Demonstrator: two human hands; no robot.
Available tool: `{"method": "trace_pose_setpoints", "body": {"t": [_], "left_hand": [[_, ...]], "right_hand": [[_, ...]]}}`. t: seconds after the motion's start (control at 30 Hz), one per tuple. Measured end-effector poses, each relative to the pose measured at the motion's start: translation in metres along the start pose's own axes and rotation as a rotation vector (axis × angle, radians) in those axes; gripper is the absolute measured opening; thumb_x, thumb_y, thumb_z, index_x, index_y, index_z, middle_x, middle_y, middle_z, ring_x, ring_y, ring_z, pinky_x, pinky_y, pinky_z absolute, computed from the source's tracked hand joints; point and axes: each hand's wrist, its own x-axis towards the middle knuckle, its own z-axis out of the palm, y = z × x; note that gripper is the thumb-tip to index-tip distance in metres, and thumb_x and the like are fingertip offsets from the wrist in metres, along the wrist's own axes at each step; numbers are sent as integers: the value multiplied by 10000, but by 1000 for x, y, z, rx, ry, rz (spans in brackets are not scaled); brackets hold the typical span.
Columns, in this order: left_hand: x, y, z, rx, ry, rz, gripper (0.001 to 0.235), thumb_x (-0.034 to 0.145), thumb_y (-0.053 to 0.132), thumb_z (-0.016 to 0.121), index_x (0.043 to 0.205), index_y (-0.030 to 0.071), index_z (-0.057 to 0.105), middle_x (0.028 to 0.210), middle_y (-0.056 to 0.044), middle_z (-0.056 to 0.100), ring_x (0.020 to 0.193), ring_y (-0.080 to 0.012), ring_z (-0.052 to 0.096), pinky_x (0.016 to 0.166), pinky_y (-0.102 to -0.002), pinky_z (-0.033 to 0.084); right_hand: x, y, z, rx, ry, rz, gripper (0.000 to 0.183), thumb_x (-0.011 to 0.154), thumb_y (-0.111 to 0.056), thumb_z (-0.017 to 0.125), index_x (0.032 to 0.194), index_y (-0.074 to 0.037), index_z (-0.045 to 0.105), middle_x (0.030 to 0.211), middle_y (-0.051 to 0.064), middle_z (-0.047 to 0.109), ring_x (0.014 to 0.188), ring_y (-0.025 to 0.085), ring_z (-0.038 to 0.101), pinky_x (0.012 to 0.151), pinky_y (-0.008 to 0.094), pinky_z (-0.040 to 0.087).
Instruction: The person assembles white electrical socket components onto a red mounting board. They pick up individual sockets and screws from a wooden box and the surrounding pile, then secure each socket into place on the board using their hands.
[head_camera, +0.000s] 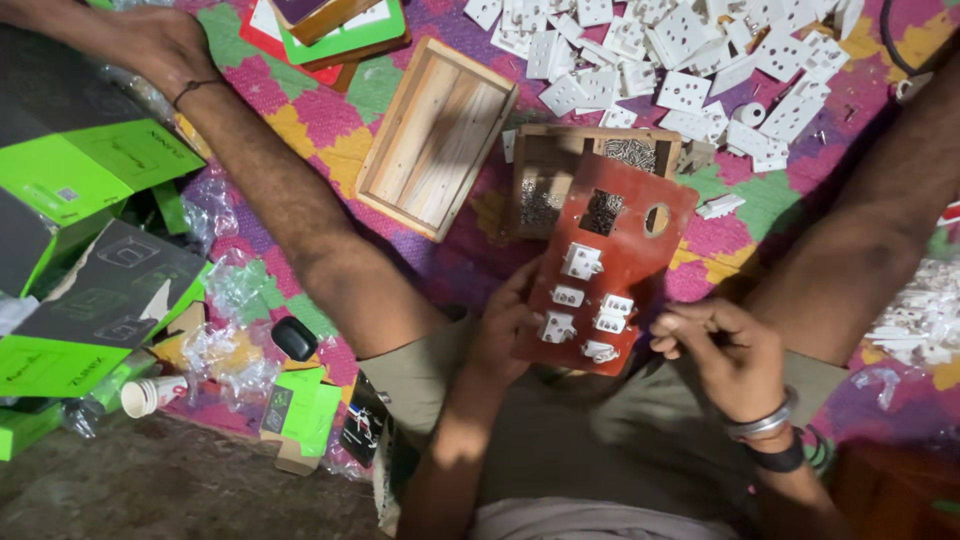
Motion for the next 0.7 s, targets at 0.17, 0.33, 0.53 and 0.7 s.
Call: {"method": "trace_pose_setpoints", "body": {"t": [0.17, 0.33, 0.53, 0.7], "left_hand": [[3, -4, 4, 66, -40, -34, 834, 739, -24, 511, 1564, -21, 387, 1423, -170, 595, 1282, -279, 622, 1111, -435, 516], [5, -4, 8, 176, -29, -44, 834, 720, -37, 482, 1550, -33, 415, 1435, -162, 595, 1305, -250, 616, 1131, -400, 501], [5, -4, 9, 210, -27, -70, 807, 744, -64, 472, 1548, -23, 429, 1432, -149, 597, 1303, -226, 604, 1110, -383, 499], [7, -8, 8, 195, -61, -79, 767, 795, -74, 467, 1559, -14, 439, 1413, -133, 613, 1272, -211, 619, 1093, -371, 514]], "right_hand": [[14, -20, 23, -82, -86, -82, 190, 985, 6, 652, 1149, 78, 718, 901, 112, 757, 803, 144, 704, 756, 278, 584], [29, -41, 35, -69, -137, -76, 163, 978, 13, 648, 1124, 71, 695, 962, 92, 773, 858, 115, 728, 808, 267, 603], [45, -49, 37, -319, -99, -245, 90, 925, 8, 727, 1014, 16, 740, 967, 64, 760, 912, 127, 701, 842, 269, 563], [59, -38, 45, -260, -122, -219, 141, 876, -25, 771, 1014, -52, 778, 1051, 45, 646, 985, 164, 608, 804, 283, 532]]}}
